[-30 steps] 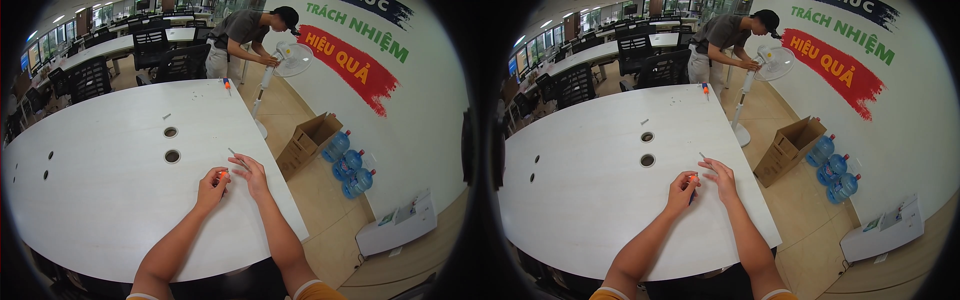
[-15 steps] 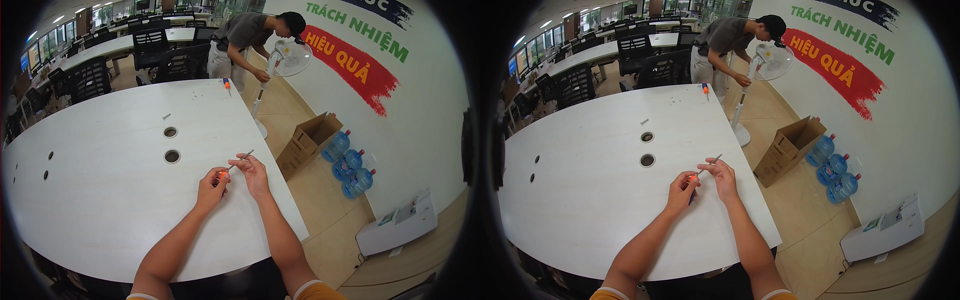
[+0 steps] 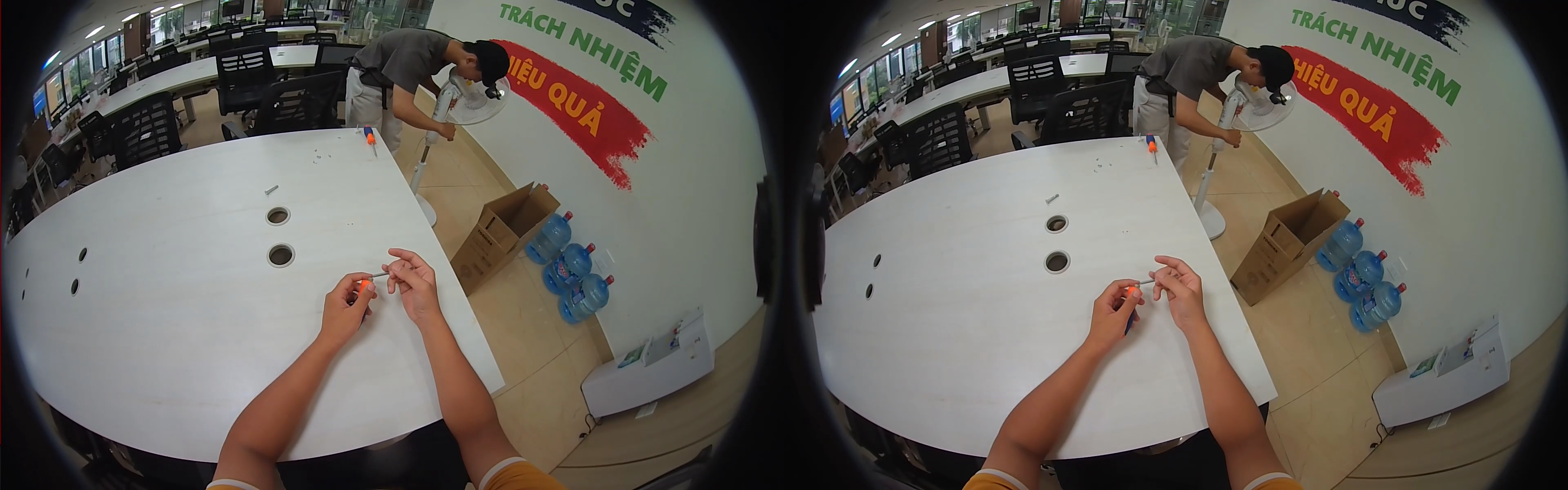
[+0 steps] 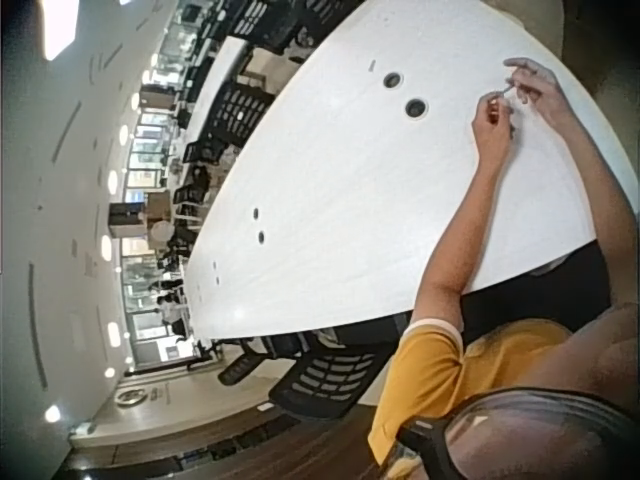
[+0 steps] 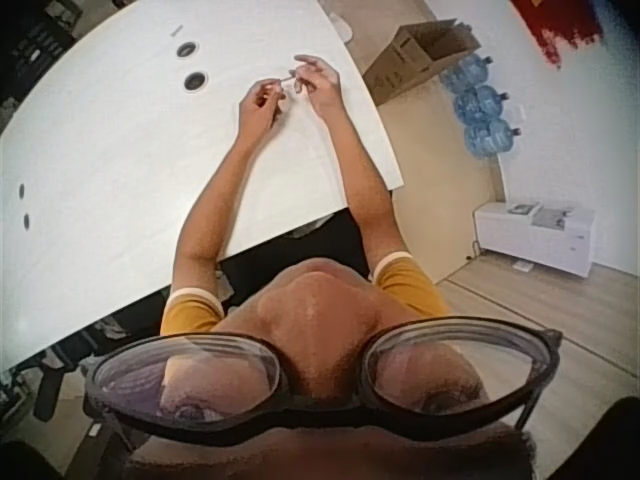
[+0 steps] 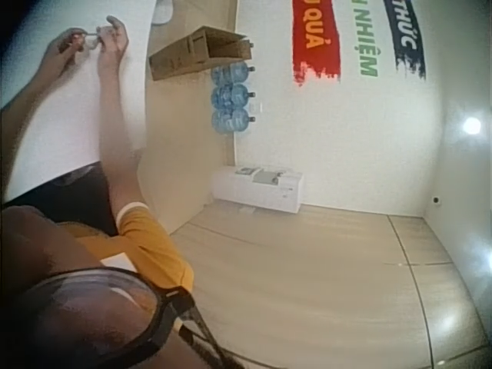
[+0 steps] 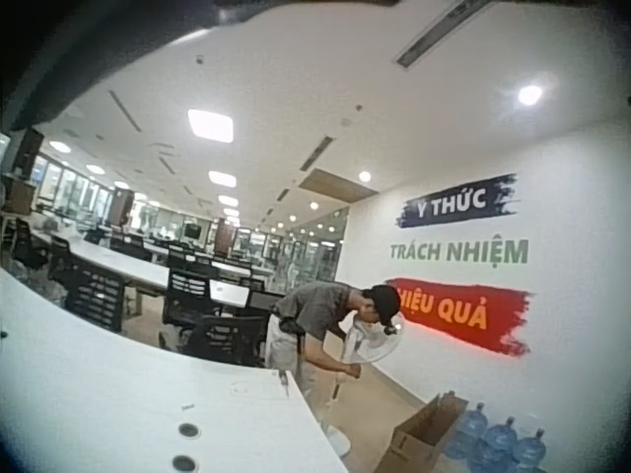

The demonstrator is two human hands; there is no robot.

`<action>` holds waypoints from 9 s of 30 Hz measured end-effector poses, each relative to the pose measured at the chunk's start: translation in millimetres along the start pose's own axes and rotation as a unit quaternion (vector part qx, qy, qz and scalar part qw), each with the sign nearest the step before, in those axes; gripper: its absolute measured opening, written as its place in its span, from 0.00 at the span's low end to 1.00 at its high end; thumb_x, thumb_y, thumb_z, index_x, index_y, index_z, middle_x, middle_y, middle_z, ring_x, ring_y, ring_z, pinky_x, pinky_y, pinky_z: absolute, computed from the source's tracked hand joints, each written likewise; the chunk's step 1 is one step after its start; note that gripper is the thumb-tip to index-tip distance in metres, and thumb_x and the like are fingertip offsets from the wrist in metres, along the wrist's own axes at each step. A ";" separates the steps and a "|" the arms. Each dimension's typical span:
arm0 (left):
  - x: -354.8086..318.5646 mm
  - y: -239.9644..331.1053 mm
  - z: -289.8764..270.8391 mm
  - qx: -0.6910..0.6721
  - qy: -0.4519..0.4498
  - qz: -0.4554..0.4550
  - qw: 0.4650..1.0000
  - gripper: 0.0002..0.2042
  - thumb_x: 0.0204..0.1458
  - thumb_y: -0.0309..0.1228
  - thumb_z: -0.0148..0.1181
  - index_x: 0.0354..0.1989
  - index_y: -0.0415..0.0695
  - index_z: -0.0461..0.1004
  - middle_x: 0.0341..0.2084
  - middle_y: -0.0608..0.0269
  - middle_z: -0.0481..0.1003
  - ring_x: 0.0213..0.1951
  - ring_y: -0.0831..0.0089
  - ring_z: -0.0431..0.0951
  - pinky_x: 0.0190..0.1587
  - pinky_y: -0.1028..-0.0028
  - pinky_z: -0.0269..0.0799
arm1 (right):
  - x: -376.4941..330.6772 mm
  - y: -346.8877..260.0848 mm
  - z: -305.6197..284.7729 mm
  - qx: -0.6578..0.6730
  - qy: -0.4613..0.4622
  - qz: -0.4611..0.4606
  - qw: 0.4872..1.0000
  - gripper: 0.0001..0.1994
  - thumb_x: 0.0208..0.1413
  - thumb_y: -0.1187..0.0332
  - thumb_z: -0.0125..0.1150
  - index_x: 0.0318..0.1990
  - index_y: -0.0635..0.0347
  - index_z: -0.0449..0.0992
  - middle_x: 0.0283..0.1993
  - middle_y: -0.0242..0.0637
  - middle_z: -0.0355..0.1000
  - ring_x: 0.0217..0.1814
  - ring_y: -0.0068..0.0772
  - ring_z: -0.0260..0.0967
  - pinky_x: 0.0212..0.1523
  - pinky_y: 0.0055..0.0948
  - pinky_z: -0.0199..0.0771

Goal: Assembling or repairing a multi-bit screwdriver at an office table.

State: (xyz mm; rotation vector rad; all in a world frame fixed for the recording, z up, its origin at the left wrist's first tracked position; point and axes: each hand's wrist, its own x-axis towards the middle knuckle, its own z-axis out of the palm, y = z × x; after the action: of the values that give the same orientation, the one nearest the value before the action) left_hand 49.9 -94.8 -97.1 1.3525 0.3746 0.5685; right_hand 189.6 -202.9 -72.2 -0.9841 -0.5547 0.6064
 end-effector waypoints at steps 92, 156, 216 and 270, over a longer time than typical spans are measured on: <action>-9.7 9.2 -1.2 0.008 0.010 0.073 0.997 0.13 0.70 0.39 0.55 0.46 0.40 0.78 0.23 0.66 0.78 0.19 0.80 0.71 0.26 0.74 0.68 | 8.3 9.7 -39.4 0.057 0.046 0.025 0.997 0.11 0.67 0.67 0.65 0.52 0.60 0.76 0.43 0.32 0.78 0.48 0.26 0.76 0.58 0.32 0.79; -0.4 8.3 1.7 0.068 -0.060 0.018 0.996 0.17 0.60 0.33 0.71 0.56 0.44 0.80 0.33 0.70 0.79 0.28 0.84 0.74 0.31 0.80 0.71 | 4.4 0.3 -0.7 -0.041 0.054 0.028 0.997 0.14 0.67 0.66 0.66 0.53 0.66 0.81 0.40 0.34 0.79 0.36 0.23 0.76 0.44 0.29 0.82; -5.0 5.7 3.2 0.079 -0.025 0.003 0.997 0.16 0.65 0.33 0.66 0.57 0.38 0.76 0.37 0.65 0.81 0.31 0.82 0.77 0.34 0.78 0.75 | -3.3 13.7 12.2 -0.077 0.031 0.087 0.993 0.17 0.74 0.59 0.55 0.36 0.61 0.80 0.20 0.25 0.68 0.19 0.13 0.58 0.19 0.19 0.56; -31.4 -1.4 -18.1 0.017 0.059 -0.034 0.998 0.17 0.57 0.17 0.63 0.55 0.35 0.72 0.42 0.60 0.80 0.43 0.76 0.79 0.48 0.74 0.75 | -49.4 39.3 68.4 -0.204 0.106 -0.004 0.973 0.12 0.72 0.75 0.52 0.57 0.69 0.77 0.43 0.38 0.77 0.39 0.25 0.73 0.41 0.24 0.74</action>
State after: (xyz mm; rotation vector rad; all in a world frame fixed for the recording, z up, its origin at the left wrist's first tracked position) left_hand 14.5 -98.7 -104.0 1.3366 0.5266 0.5905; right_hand 100.1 -180.3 -84.1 -1.4154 -0.5010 0.3774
